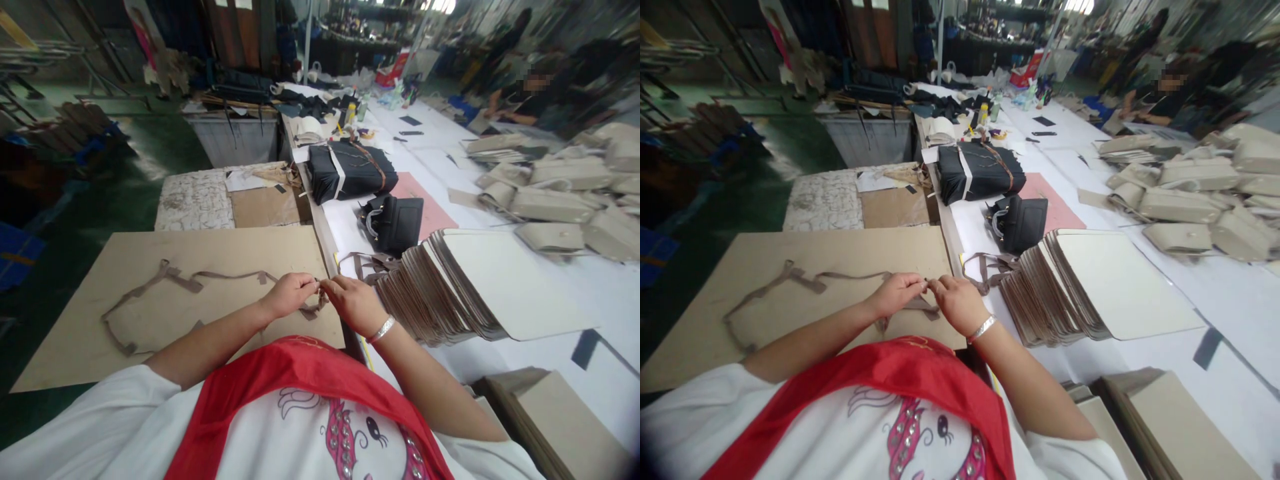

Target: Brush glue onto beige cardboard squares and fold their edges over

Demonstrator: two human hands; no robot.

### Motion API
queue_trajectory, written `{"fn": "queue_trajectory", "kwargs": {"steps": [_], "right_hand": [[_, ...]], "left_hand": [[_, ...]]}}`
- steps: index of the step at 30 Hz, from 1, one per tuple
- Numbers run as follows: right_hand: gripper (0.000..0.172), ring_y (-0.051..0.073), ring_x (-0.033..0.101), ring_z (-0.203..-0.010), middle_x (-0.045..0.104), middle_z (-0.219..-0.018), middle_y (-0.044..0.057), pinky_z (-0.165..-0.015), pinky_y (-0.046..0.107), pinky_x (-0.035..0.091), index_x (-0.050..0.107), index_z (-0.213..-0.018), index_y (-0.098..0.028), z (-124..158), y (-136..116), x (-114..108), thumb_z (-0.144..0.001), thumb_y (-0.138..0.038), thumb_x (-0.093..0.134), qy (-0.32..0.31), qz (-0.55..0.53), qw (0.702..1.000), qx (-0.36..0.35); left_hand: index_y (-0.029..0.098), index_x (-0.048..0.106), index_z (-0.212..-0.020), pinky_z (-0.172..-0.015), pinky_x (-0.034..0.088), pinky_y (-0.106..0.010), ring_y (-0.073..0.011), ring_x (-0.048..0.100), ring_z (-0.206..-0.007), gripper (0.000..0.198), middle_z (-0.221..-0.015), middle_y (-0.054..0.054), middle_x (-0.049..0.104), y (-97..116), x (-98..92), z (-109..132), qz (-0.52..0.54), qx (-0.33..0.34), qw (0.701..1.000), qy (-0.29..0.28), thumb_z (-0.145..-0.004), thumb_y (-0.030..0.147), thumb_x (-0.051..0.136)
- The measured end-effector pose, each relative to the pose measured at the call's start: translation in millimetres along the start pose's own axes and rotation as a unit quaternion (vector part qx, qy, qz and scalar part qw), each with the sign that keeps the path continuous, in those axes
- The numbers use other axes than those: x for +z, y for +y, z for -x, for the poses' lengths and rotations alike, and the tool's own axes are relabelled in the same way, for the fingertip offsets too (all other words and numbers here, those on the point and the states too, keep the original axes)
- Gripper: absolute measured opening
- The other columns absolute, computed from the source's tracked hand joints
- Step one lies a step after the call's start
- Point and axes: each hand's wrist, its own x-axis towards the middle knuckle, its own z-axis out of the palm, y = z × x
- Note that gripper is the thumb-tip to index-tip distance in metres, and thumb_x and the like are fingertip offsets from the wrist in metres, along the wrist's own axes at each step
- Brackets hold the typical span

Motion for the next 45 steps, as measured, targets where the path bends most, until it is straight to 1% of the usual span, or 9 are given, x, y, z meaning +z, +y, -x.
{"fn": "queue_trajectory", "kwargs": {"steps": [6,12,17,20,29,35,38,42,45], "right_hand": [[0.020,0.016,0.051,-0.070,0.059,-0.079,0.006,-0.063,0.027,0.030,0.058,-0.097,-0.016,0,-3,2,-0.092,-0.021,0.040,-0.002,0.039,0.999,0.003],[0.020,0.016,0.050,-0.067,0.058,-0.076,0.004,-0.062,0.028,0.030,0.057,-0.088,-0.016,1,0,16,-0.091,-0.025,0.040,0.016,0.054,0.998,-0.011],[0.017,0.015,0.048,-0.065,0.056,-0.072,0.004,-0.062,0.029,0.028,0.057,-0.079,-0.017,6,-2,25,-0.088,-0.026,0.044,0.058,0.052,0.997,0.023],[0.015,0.014,0.046,-0.063,0.056,-0.070,0.004,-0.061,0.028,0.027,0.057,-0.074,-0.017,10,-1,29,-0.084,-0.023,0.047,0.077,0.046,0.994,0.064],[0.012,0.012,0.046,-0.061,0.055,-0.065,0.002,-0.061,0.026,0.028,0.058,-0.069,-0.017,10,-8,58,-0.078,-0.019,0.050,0.120,-0.003,0.981,0.153],[0.011,0.012,0.047,-0.062,0.056,-0.068,0.003,-0.059,0.024,0.030,0.059,-0.072,-0.016,4,-6,57,-0.077,-0.020,0.050,0.126,-0.098,0.968,0.194],[0.012,0.010,0.045,-0.059,0.053,-0.063,0.000,-0.057,0.022,0.032,0.057,-0.071,-0.017,2,1,50,-0.078,-0.022,0.049,0.080,-0.267,0.938,0.207],[0.020,0.007,0.042,-0.052,0.050,-0.059,-0.003,-0.050,0.020,0.033,0.052,-0.070,-0.016,1,5,44,-0.081,-0.033,0.048,-0.017,-0.522,0.826,0.211],[0.026,0.007,0.044,-0.052,0.053,-0.061,-0.002,-0.051,0.019,0.035,0.053,-0.073,-0.016,-1,5,41,-0.080,-0.040,0.054,-0.062,-0.580,0.791,0.184]], "left_hand": [[0.016,0.058,-0.065,-0.059,0.036,-0.024,-0.0137,0.046,-0.060,0.033,-0.058,0.001,0.053,1,-3.2,-3,0.029,-0.027,0.999,-0.020,-0.080,0.043,0.046],[0.018,0.054,-0.061,-0.059,0.038,-0.023,-0.0138,0.048,-0.067,0.031,-0.069,-0.002,0.053,-5,2.0,-5,0.052,0.007,0.999,-0.014,-0.079,0.043,0.048],[0.020,0.041,-0.067,-0.038,0.022,-0.021,-0.0077,0.030,-0.041,0.035,-0.053,0.005,0.039,-13,18.5,-1,0.220,-0.113,0.964,-0.095,-0.080,0.052,0.045],[0.020,0.039,-0.068,-0.038,0.020,-0.020,-0.0068,0.028,-0.041,0.036,-0.053,0.006,0.039,-15,29.0,2,0.275,-0.120,0.948,-0.110,-0.079,0.053,0.047],[0.019,0.037,-0.064,-0.039,0.024,-0.017,-0.0058,0.031,-0.044,0.037,-0.053,0.007,0.032,-13,32.0,6,0.251,-0.147,0.952,-0.096,-0.078,0.050,0.050],[0.018,0.043,-0.074,-0.038,0.025,-0.016,-0.0058,0.035,-0.042,0.026,-0.053,0.007,0.037,-20,28.1,8,0.220,-0.171,0.958,-0.060,-0.079,0.043,0.051],[0.016,0.051,-0.080,-0.043,0.034,-0.018,-0.0078,0.045,-0.047,0.026,-0.059,0.004,0.049,-24,19.7,9,0.186,-0.130,0.973,-0.042,-0.077,0.042,0.054],[0.012,0.058,-0.072,-0.047,0.039,-0.020,-0.0098,0.051,-0.052,0.028,-0.060,0.000,0.056,-23,5.0,10,0.135,-0.102,0.984,-0.049,-0.077,0.040,0.054],[0.012,0.060,-0.074,-0.048,0.041,-0.019,-0.0099,0.053,-0.052,0.028,-0.063,-0.001,0.059,-21,-2.5,10,0.133,-0.097,0.984,-0.062,-0.077,0.039,0.055]]}}
